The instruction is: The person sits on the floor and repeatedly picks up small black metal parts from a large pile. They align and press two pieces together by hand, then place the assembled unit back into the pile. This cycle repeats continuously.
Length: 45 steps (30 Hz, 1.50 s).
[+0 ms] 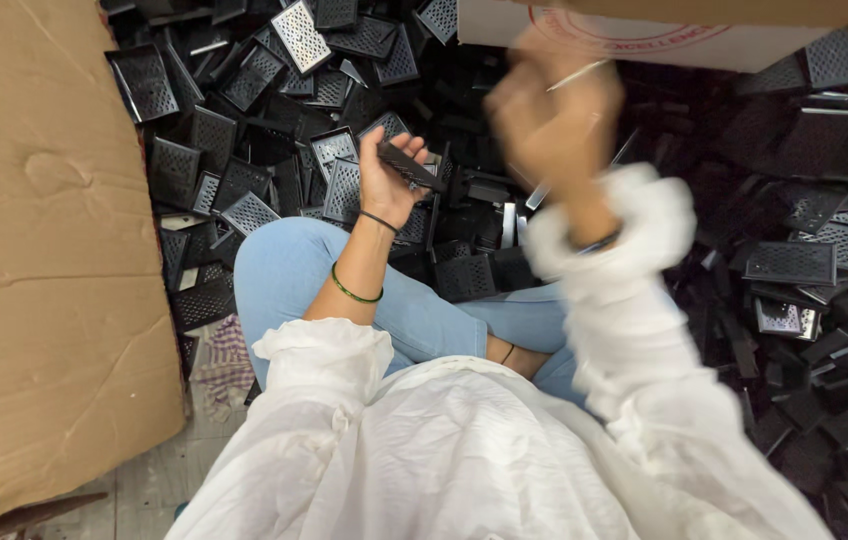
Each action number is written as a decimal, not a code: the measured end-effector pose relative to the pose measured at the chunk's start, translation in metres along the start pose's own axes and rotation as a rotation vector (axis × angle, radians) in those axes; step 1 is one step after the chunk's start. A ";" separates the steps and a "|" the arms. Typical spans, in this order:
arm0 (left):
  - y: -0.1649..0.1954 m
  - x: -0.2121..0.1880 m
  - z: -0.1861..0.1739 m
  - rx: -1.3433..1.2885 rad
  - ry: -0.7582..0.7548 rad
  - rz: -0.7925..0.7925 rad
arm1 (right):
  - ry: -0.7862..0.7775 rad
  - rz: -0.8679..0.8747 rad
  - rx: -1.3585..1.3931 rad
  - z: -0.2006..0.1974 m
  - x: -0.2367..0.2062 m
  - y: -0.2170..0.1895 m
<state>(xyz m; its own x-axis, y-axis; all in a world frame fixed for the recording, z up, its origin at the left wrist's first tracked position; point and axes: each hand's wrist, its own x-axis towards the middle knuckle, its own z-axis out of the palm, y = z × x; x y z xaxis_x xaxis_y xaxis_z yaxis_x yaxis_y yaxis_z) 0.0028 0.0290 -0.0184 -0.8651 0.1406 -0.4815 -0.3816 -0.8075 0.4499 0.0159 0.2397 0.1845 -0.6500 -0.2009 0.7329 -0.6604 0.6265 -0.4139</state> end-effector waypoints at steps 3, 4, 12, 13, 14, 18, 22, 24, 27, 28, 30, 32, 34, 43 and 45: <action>-0.009 -0.002 0.003 0.048 -0.136 -0.054 | -0.275 0.125 0.326 0.058 -0.058 -0.039; -0.012 -0.003 0.003 0.123 -0.212 -0.064 | -0.284 0.185 0.359 0.070 -0.078 -0.040; -0.019 0.015 -0.012 0.939 0.112 0.655 | -0.305 0.757 0.436 -0.012 -0.164 0.087; -0.020 0.014 -0.013 1.062 0.096 0.721 | -0.388 0.732 0.192 -0.029 -0.177 0.093; -0.022 0.011 -0.014 1.185 0.080 0.785 | -0.471 0.700 -0.052 -0.042 -0.190 0.095; -0.054 -0.029 -0.017 1.594 -0.410 0.530 | -0.404 0.553 -0.366 -0.061 -0.238 0.093; -0.116 -0.096 -0.007 2.078 -0.522 0.624 | -0.409 0.528 -0.461 -0.044 -0.254 0.100; -0.142 -0.114 0.000 2.248 -0.444 0.694 | -0.425 0.563 -0.470 -0.036 -0.252 0.101; -0.146 -0.106 0.009 2.184 -0.340 0.590 | -0.364 0.604 -0.421 -0.034 -0.250 0.102; -0.138 -0.099 0.010 1.933 -0.333 0.768 | -0.304 0.624 -0.377 -0.038 -0.247 0.099; -0.115 -0.085 0.011 1.279 -0.310 0.688 | -0.191 0.619 -0.281 -0.048 -0.240 0.093; -0.089 -0.081 0.010 0.599 -0.346 0.319 | -0.097 0.570 -0.175 -0.056 -0.229 0.081; -0.066 -0.084 0.009 0.023 -0.439 0.061 | -0.028 0.700 0.131 -0.054 -0.217 0.062; -0.062 -0.068 0.011 -0.013 -0.264 0.094 | -0.079 0.619 0.485 0.031 -0.184 -0.045; -0.068 -0.063 0.006 0.026 -0.265 0.126 | -0.095 0.614 0.444 0.037 -0.180 -0.051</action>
<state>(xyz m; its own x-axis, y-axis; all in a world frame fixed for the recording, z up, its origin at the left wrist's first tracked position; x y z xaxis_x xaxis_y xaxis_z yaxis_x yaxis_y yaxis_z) 0.0811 0.0785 -0.0141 -0.9598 0.1877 -0.2088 -0.2710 -0.8136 0.5143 0.1523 0.2158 0.0535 -0.9656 0.0094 0.2600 -0.2462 0.2895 -0.9250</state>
